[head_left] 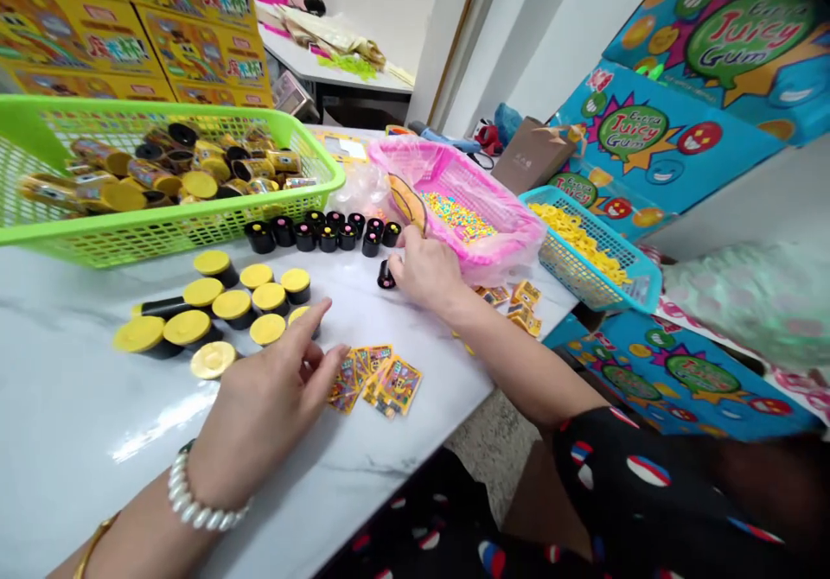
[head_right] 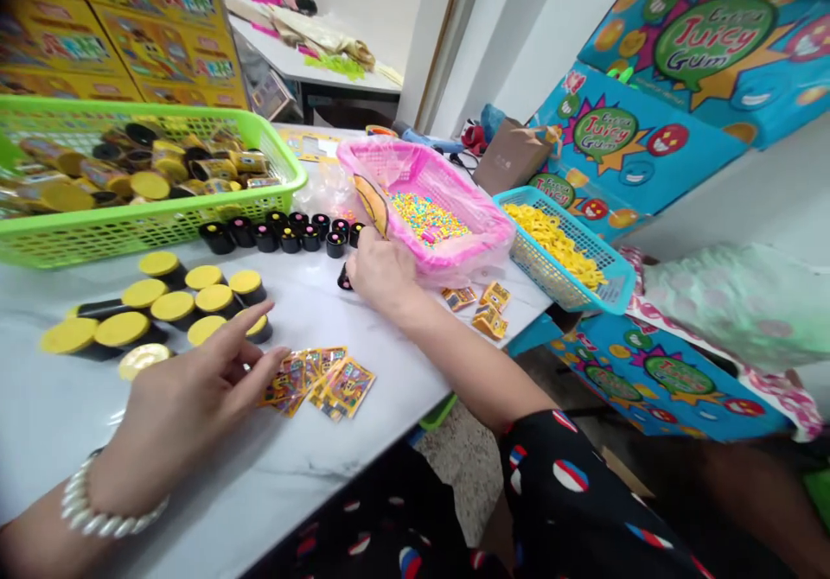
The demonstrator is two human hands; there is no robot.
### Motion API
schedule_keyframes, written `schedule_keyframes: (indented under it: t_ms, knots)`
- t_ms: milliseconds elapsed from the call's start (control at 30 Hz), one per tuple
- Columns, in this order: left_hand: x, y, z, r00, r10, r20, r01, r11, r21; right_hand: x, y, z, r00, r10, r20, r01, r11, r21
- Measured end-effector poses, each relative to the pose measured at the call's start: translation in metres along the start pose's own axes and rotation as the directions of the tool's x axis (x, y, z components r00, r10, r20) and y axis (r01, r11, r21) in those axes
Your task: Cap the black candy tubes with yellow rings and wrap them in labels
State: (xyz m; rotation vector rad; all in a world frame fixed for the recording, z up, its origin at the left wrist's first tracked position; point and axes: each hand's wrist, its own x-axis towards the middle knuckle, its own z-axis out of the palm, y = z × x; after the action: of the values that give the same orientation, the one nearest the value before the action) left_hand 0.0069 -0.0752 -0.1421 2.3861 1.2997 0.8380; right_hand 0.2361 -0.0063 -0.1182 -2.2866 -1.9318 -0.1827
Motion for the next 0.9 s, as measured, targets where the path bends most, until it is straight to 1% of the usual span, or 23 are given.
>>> schedule_keyframes:
  t_ms: [67,167,267,333,400,433,500,567,633,700,800,867,900]
  knots:
    - [0.0,-0.005,0.003,0.998,0.001,0.056,-0.001,1.0,0.001,0.001,0.004,0.003,0.999,-0.024,0.031,0.024,1.0,0.016]
    - [0.002,-0.009,0.005,0.993,-0.029,0.112,0.03,0.999,-0.01,0.005,0.012,0.005,0.995,-0.08,0.058,0.073,0.992,0.101]
    - [0.004,-0.009,0.004,0.992,-0.059,0.107,0.06,0.998,-0.011,0.0,0.018,0.002,0.988,-0.153,0.008,0.149,0.971,0.187]
    - [0.005,-0.008,0.003,0.993,-0.055,0.1,0.057,0.998,-0.019,-0.009,0.019,0.001,0.97,-0.242,-0.029,0.241,0.938,0.248]
    - [0.005,-0.006,0.003,0.996,-0.02,0.088,0.024,0.999,-0.041,-0.019,0.017,0.006,0.942,-0.336,-0.019,0.327,0.9,0.287]
    - [0.004,-0.005,0.003,0.997,0.003,0.08,0.002,0.999,-0.055,-0.023,0.014,0.01,0.936,-0.353,-0.002,0.339,0.896,0.288]
    - [0.002,-0.001,0.003,0.997,0.049,0.066,-0.044,0.996,-0.077,-0.03,0.009,0.021,0.945,-0.327,0.017,0.311,0.912,0.267]
    - [0.0,0.003,0.004,0.993,0.092,0.077,-0.085,0.992,-0.094,-0.033,0.004,0.029,0.962,-0.272,-0.003,0.264,0.932,0.249]
    - [-0.003,0.007,0.004,0.987,0.13,0.098,-0.118,0.986,-0.117,-0.033,0.001,0.031,0.965,-0.261,-0.012,0.255,0.931,0.261]
    - [-0.003,0.009,0.002,0.982,0.157,0.106,-0.141,0.98,-0.143,-0.031,0.0,0.026,0.961,-0.275,0.01,0.258,0.913,0.316]
    - [-0.003,0.01,-0.002,0.98,0.169,0.1,-0.148,0.971,-0.188,-0.024,0.004,0.016,0.958,-0.268,0.1,0.192,0.863,0.468]
    - [-0.003,0.008,-0.004,0.983,0.154,0.096,-0.131,0.968,-0.214,-0.021,0.007,0.011,0.947,-0.269,0.174,0.117,0.796,0.594]
    - [-0.003,0.007,-0.004,0.986,0.137,0.091,-0.115,0.969,-0.217,-0.02,0.008,0.009,0.934,-0.289,0.212,0.083,0.748,0.658]
